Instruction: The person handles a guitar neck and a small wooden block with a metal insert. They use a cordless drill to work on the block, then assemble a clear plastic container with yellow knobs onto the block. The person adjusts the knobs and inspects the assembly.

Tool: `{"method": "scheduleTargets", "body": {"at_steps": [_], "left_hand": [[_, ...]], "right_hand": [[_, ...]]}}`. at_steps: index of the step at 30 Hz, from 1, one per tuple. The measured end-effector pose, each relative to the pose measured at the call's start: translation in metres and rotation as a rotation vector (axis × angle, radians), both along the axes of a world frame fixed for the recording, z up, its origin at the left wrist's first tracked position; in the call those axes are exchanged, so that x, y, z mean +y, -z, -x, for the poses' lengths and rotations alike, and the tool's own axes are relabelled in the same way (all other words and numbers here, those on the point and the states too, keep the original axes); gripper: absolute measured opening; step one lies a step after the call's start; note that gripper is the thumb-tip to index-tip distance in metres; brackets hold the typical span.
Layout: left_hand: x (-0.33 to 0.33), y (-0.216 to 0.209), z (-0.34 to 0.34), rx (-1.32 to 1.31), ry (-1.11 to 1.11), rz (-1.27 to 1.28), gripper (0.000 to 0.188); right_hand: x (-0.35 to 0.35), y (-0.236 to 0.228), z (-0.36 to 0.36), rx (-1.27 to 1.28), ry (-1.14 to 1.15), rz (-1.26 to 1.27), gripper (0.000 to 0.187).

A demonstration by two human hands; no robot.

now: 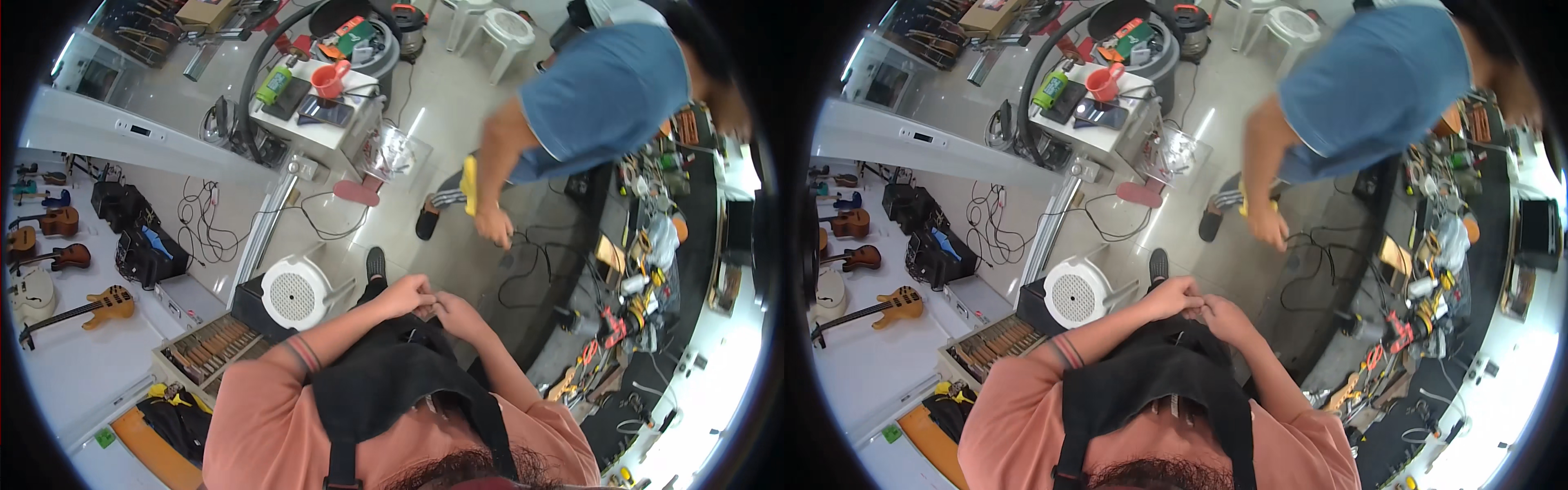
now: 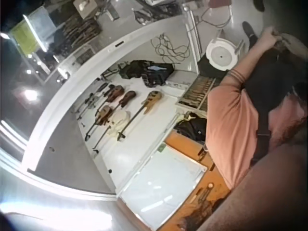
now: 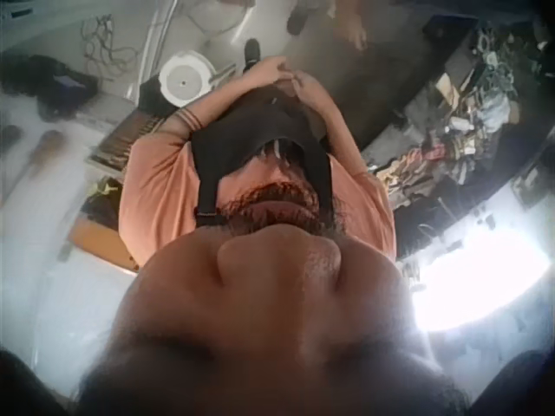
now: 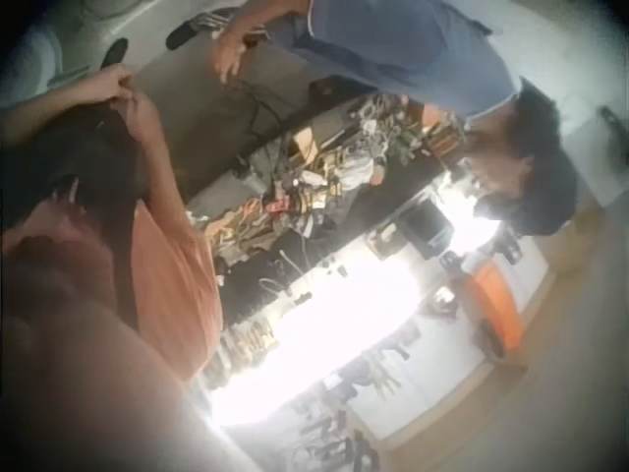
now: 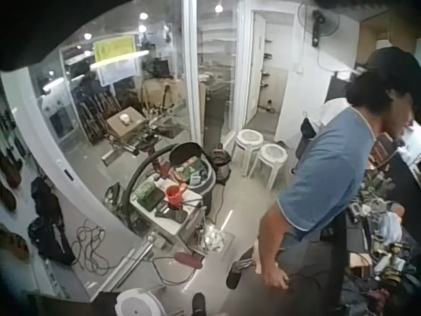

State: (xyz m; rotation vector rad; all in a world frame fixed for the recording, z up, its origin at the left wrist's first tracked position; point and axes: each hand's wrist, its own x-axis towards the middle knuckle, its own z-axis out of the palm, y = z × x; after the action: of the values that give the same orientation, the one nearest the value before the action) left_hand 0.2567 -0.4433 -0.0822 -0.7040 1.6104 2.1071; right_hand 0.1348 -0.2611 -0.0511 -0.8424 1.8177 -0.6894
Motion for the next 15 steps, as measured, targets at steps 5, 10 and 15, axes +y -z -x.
{"method": "scheduleTargets", "body": {"at_steps": [5,10,15], "left_hand": [[-0.103,0.044,-0.020,-0.121,-0.366,-0.014,0.024],[-0.169,0.075,-0.091,-0.229,-0.625,0.174,0.038],[-0.177,0.113,-0.192,-0.684,-0.476,0.415,0.042]], "right_hand": [[-0.139,0.078,0.024,-0.045,-0.165,-0.006,0.029],[-0.205,0.274,0.093,-0.109,-0.054,-0.068,0.027],[-0.284,0.408,0.182,0.343,0.114,-0.464,0.030]]}}
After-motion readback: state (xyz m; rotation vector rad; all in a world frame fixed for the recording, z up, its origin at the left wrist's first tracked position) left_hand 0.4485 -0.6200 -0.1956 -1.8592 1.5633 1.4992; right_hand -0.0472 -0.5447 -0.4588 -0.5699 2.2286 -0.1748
